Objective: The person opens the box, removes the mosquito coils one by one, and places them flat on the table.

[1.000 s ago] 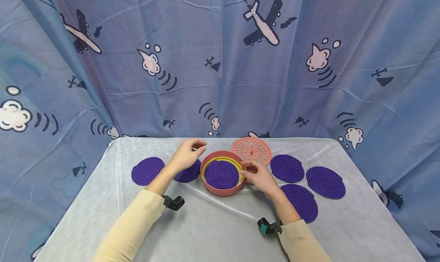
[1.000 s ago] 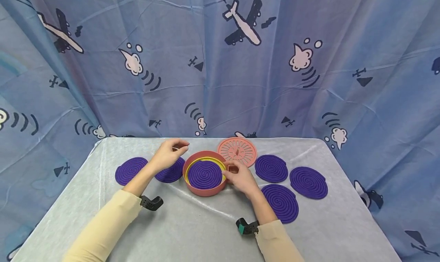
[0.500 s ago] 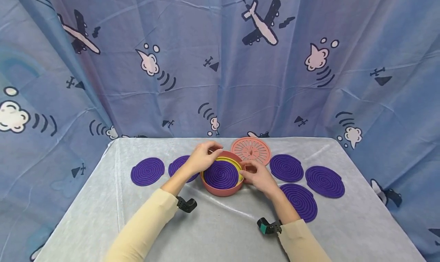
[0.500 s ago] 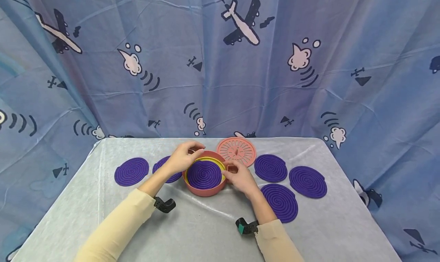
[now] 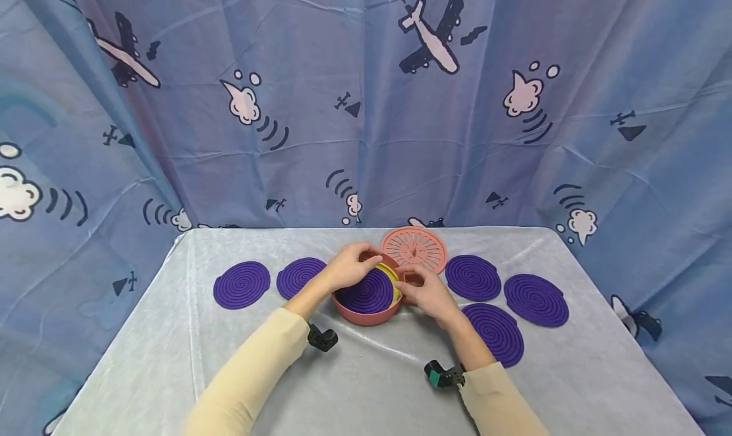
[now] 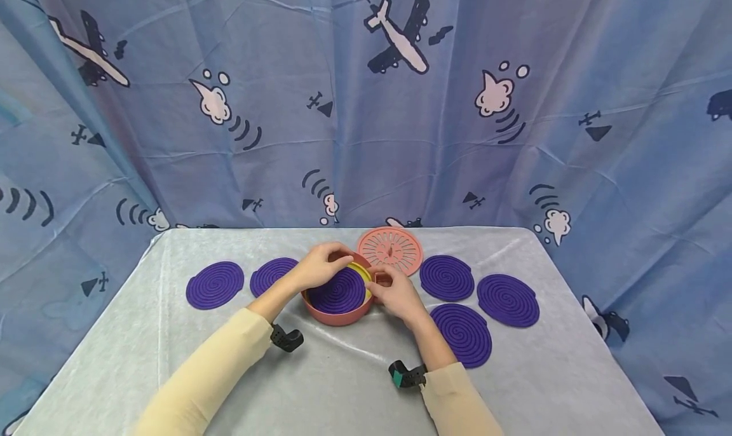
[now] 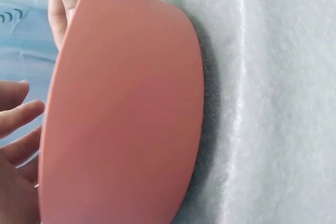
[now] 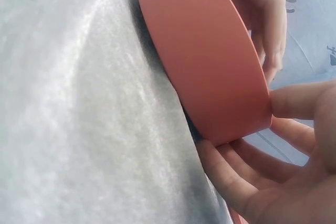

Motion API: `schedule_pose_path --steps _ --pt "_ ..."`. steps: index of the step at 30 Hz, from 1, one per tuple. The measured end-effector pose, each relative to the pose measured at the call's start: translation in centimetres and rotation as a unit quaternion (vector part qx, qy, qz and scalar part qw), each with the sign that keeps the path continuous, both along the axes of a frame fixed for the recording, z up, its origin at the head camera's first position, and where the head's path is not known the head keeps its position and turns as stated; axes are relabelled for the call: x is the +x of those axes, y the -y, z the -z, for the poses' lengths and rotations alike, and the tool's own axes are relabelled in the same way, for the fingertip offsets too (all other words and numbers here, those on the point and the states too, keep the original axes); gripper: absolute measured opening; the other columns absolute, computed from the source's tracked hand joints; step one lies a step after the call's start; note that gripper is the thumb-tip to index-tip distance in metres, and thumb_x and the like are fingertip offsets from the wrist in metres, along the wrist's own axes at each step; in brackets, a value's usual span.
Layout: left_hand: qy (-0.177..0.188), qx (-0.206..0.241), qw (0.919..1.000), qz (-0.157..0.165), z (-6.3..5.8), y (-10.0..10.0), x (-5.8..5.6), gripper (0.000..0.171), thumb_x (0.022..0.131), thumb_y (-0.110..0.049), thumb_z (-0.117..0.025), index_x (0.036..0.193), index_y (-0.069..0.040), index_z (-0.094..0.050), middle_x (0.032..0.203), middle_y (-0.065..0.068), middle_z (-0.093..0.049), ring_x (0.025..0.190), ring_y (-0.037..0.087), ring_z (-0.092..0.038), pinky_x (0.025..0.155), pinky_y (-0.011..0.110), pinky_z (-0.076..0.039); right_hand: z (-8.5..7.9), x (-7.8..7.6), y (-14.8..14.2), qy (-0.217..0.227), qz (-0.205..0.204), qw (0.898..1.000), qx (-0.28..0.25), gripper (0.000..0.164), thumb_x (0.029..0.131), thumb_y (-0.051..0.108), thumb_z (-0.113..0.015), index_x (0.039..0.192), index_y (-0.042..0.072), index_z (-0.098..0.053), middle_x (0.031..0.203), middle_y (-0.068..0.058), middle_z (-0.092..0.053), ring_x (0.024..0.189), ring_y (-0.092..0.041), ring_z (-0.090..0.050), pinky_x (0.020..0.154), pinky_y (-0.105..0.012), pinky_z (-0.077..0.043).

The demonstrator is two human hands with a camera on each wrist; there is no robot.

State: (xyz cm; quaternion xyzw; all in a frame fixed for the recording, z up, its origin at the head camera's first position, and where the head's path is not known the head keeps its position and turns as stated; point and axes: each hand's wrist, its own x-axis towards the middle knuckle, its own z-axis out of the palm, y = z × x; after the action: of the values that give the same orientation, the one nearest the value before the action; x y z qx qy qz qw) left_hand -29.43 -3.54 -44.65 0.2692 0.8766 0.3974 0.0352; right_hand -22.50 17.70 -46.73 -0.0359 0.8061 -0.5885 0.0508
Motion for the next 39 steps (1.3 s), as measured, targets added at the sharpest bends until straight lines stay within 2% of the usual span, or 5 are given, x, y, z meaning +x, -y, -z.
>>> schedule_pose_path --steps 10,19,28,32,39 --pt "0.017 -0.027 0.9995 0.001 0.9 -0.6 -0.6 0.029 0.105 -0.026 -0.055 0.118 -0.005 -0.07 0.114 0.01 -0.07 0.108 0.024 -0.064 0.098 0.04 -0.051 0.2 -0.2 0.0 0.007 -0.003 1.0 -0.015 0.037 0.096 0.008 -0.069 0.132 0.001 -0.062 0.131 -0.025 -0.06 0.114 -0.032 -0.063 0.084 -0.038 -0.06" --pt "-0.004 -0.046 0.9989 0.002 1.4 -0.8 -0.7 0.027 0.105 -0.025 -0.055 0.116 -0.006 -0.071 0.108 0.008 -0.07 0.103 0.022 -0.064 0.095 0.039 -0.051 0.2 -0.1 0.2 0.004 0.001 1.0 -0.016 0.036 0.096 0.007 -0.069 0.131 0.001 -0.063 0.13 -0.024 -0.061 0.112 -0.031 -0.064 0.082 -0.037 -0.061" --pt "-0.012 -0.021 0.9997 0.001 0.9 -0.9 -0.2 0.021 0.103 -0.019 -0.058 0.115 -0.007 -0.072 0.105 0.006 -0.07 0.096 0.019 -0.064 0.089 0.036 -0.052 0.4 0.0 0.2 0.011 -0.002 1.0 -0.027 0.036 0.096 0.006 -0.069 0.131 0.002 -0.063 0.13 -0.024 -0.06 0.112 -0.03 -0.064 0.084 -0.039 -0.06" --pt "0.003 -0.003 1.0 0.0 0.4 -0.9 -0.1 0.018 0.099 -0.015 -0.064 0.112 -0.006 -0.072 0.106 0.007 -0.071 0.098 0.02 -0.066 0.089 0.036 -0.053 0.3 0.0 0.1 0.01 -0.001 1.0 -0.026 0.036 0.096 0.006 -0.069 0.131 0.002 -0.063 0.129 -0.024 -0.061 0.11 -0.029 -0.065 0.083 -0.038 -0.061" --pt "-0.002 -0.024 0.9996 0.015 0.1 -0.6 -0.1 0.017 0.092 -0.01 -0.071 0.109 -0.005 -0.073 0.106 0.008 -0.073 0.104 0.023 -0.066 0.097 0.038 -0.052 0.3 0.0 0.1 0.008 -0.003 1.0 -0.024 0.035 0.096 0.007 -0.07 0.13 0.002 -0.063 0.128 -0.023 -0.062 0.109 -0.029 -0.065 0.083 -0.039 -0.061"
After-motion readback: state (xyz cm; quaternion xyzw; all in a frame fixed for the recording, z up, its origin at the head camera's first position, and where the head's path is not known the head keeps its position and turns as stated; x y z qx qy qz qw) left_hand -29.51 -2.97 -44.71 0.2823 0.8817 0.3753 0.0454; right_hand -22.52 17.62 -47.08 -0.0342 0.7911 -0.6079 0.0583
